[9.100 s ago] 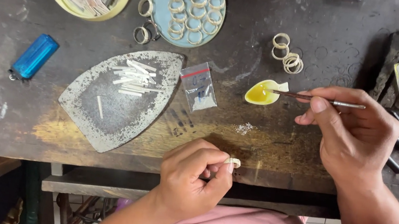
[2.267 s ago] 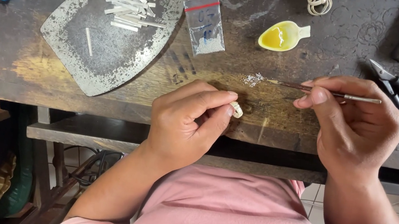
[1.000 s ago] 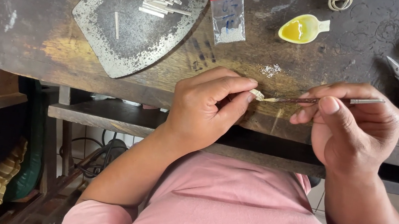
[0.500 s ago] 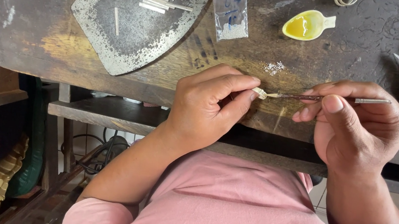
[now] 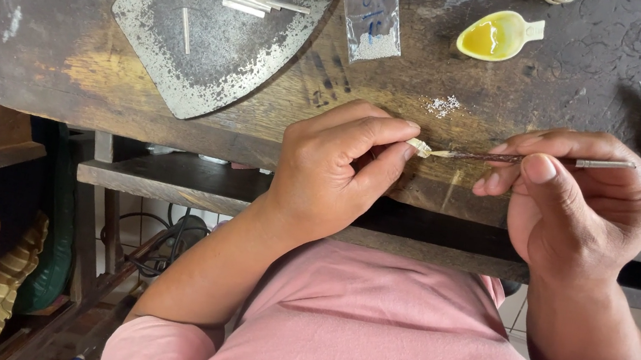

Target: Applying resin or adhesive to jewelry components and carefully placing small decorative beads using a precision tool.

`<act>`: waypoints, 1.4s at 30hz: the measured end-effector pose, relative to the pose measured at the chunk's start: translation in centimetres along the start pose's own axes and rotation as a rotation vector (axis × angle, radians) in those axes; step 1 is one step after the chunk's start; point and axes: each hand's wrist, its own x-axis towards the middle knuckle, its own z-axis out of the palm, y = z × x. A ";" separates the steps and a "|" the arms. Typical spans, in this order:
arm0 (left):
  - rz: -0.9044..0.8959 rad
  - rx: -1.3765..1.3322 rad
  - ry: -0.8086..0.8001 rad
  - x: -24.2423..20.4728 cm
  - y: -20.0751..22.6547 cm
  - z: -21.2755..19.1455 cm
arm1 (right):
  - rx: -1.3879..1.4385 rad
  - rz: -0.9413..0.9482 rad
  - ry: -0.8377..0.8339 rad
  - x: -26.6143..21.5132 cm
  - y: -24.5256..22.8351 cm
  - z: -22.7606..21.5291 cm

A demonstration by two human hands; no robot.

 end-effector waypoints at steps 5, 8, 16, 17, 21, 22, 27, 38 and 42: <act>0.004 -0.003 -0.003 0.0 0.0 -0.1 | 0.009 -0.015 -0.001 -0.1 0.0 0.0; 0.005 -0.004 -0.013 -0.1 0.0 -0.1 | 0.010 -0.018 -0.015 -0.2 0.1 -0.1; 0.032 -0.018 -0.030 -0.1 -0.1 -0.2 | 0.000 -0.016 -0.057 -0.1 0.0 -0.2; 0.033 -0.019 -0.029 -0.1 -0.1 -0.2 | -0.009 -0.022 -0.058 -0.1 0.0 -0.2; 0.026 -0.018 -0.035 -0.1 -0.2 -0.2 | -0.006 -0.006 -0.050 -0.2 0.0 -0.2; 0.025 -0.018 -0.036 -0.1 -0.2 -0.2 | -0.006 -0.004 -0.049 -0.2 0.0 -0.2; 0.025 -0.011 -0.038 -0.2 -0.3 -0.2 | -0.006 -0.011 -0.043 -0.2 0.1 -0.2; 0.023 -0.010 -0.033 -0.1 -0.2 -0.2 | -0.013 -0.043 -0.058 -0.2 0.1 -0.2; 0.013 -0.019 -0.039 -0.2 -0.1 -0.3 | 0.014 -0.036 -0.057 -0.2 0.3 -0.4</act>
